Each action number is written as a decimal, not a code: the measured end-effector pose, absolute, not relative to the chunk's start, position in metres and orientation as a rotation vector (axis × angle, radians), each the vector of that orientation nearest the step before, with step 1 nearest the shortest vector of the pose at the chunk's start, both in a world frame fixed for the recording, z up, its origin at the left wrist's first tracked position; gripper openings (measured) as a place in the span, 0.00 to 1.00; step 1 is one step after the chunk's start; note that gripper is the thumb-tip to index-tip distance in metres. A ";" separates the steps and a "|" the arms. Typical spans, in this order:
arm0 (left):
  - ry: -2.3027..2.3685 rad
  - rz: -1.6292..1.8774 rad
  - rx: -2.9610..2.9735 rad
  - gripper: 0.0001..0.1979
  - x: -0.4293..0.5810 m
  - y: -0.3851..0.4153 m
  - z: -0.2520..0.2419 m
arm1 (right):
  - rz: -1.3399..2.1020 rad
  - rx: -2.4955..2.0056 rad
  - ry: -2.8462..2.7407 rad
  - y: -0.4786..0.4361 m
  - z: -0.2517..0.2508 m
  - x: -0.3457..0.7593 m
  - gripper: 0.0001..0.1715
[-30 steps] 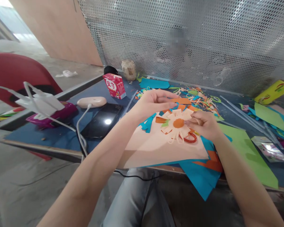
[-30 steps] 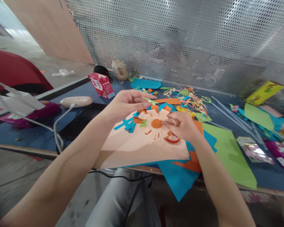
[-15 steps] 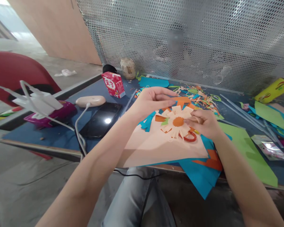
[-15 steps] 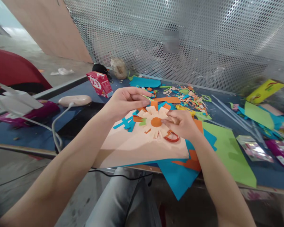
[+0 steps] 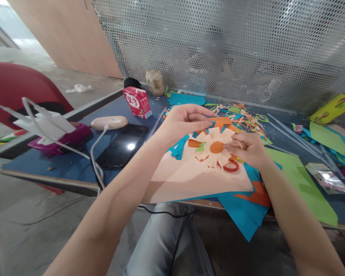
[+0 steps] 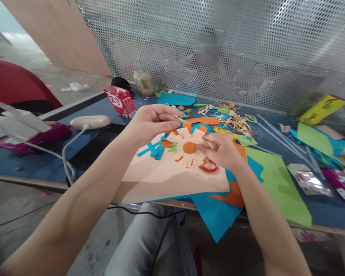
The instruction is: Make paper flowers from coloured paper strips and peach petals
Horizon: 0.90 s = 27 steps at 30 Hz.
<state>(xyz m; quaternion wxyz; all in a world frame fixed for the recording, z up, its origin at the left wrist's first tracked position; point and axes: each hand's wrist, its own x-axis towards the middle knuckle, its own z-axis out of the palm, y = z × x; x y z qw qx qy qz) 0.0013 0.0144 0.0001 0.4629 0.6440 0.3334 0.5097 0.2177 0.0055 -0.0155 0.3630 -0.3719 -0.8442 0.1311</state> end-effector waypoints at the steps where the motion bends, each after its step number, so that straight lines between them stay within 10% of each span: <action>1: 0.821 1.254 1.580 0.17 0.001 0.014 0.001 | 0.344 -0.959 -2.159 0.006 -0.016 0.218 0.22; 13: 0.807 1.281 1.636 0.16 0.005 0.012 0.001 | 0.376 -0.979 -2.118 0.005 -0.016 0.217 0.24; 20: 0.701 1.344 1.725 0.19 0.004 0.001 0.010 | -0.480 -0.773 -2.100 0.014 -0.023 0.229 0.04; 27: 0.892 1.233 1.556 0.23 -0.004 0.003 0.007 | -0.865 -0.913 -1.852 0.009 -0.018 0.242 0.09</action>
